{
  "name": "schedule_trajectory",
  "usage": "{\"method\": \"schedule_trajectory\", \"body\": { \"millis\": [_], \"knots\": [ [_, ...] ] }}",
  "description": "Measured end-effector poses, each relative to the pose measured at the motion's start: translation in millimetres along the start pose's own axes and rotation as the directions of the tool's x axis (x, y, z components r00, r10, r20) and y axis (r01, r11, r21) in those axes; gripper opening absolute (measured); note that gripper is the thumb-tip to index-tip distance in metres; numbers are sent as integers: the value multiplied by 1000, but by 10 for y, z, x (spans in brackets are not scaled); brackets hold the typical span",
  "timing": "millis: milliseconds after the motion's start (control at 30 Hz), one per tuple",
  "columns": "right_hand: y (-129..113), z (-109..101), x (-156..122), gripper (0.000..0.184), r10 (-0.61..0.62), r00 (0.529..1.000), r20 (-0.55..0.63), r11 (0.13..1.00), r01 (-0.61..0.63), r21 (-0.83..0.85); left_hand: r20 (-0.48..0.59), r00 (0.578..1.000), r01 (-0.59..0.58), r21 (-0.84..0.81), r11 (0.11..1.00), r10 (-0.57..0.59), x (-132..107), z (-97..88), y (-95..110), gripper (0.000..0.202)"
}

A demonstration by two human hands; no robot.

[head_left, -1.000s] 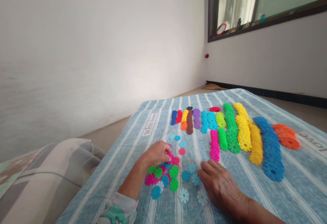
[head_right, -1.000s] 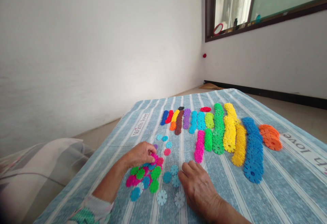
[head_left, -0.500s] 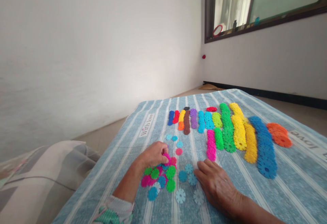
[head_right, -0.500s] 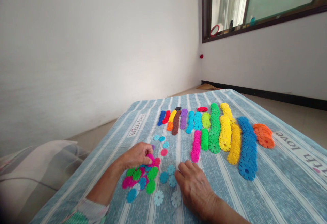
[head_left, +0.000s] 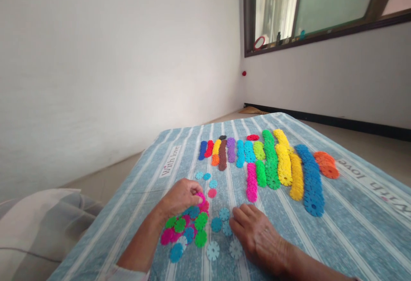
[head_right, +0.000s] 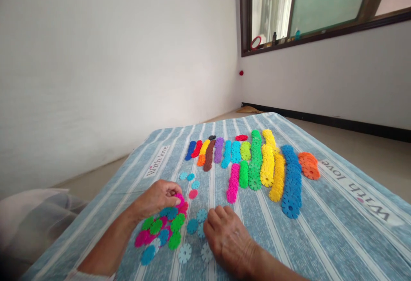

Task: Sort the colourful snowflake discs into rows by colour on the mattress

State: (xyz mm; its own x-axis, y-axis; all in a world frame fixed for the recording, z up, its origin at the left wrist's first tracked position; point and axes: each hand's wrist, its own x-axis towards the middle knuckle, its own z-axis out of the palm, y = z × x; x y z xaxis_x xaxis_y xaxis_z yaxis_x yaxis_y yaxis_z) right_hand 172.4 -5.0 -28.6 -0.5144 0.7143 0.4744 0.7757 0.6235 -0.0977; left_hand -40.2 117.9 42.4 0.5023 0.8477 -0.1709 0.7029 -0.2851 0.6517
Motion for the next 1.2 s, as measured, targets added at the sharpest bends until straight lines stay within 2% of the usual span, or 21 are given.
{"method": "schedule_trajectory", "body": {
  "millis": [100,167,333,500,633,900,1100,1200],
  "knots": [
    [-47,-28,10,9,-66,998,-3,998,66,-6,-65,997,-47,-28,998,46,-3,80,117,17],
    [-51,-34,11,10,-69,998,-12,998,69,0,-79,995,-58,-54,997,53,-1,160,196,19],
    [0,-25,14,12,-41,997,-68,999,40,-20,-36,997,-77,-71,994,75,63,401,366,16],
    [-31,-31,28,11,-139,987,-85,990,137,-23,-2,986,-164,-31,986,164,217,618,513,17],
    [-48,-3,29,10,-168,980,-104,986,165,-41,4,977,-213,0,977,213,326,745,627,18],
    [-39,41,38,10,-184,977,-109,983,181,-31,17,958,-286,96,953,286,422,859,769,16],
    [-42,56,35,10,-176,979,-101,984,176,-9,31,945,-325,126,937,324,431,903,770,14],
    [-40,77,24,10,-176,979,-107,984,177,3,2,942,-333,106,937,335,434,942,756,13]
  ]
}}
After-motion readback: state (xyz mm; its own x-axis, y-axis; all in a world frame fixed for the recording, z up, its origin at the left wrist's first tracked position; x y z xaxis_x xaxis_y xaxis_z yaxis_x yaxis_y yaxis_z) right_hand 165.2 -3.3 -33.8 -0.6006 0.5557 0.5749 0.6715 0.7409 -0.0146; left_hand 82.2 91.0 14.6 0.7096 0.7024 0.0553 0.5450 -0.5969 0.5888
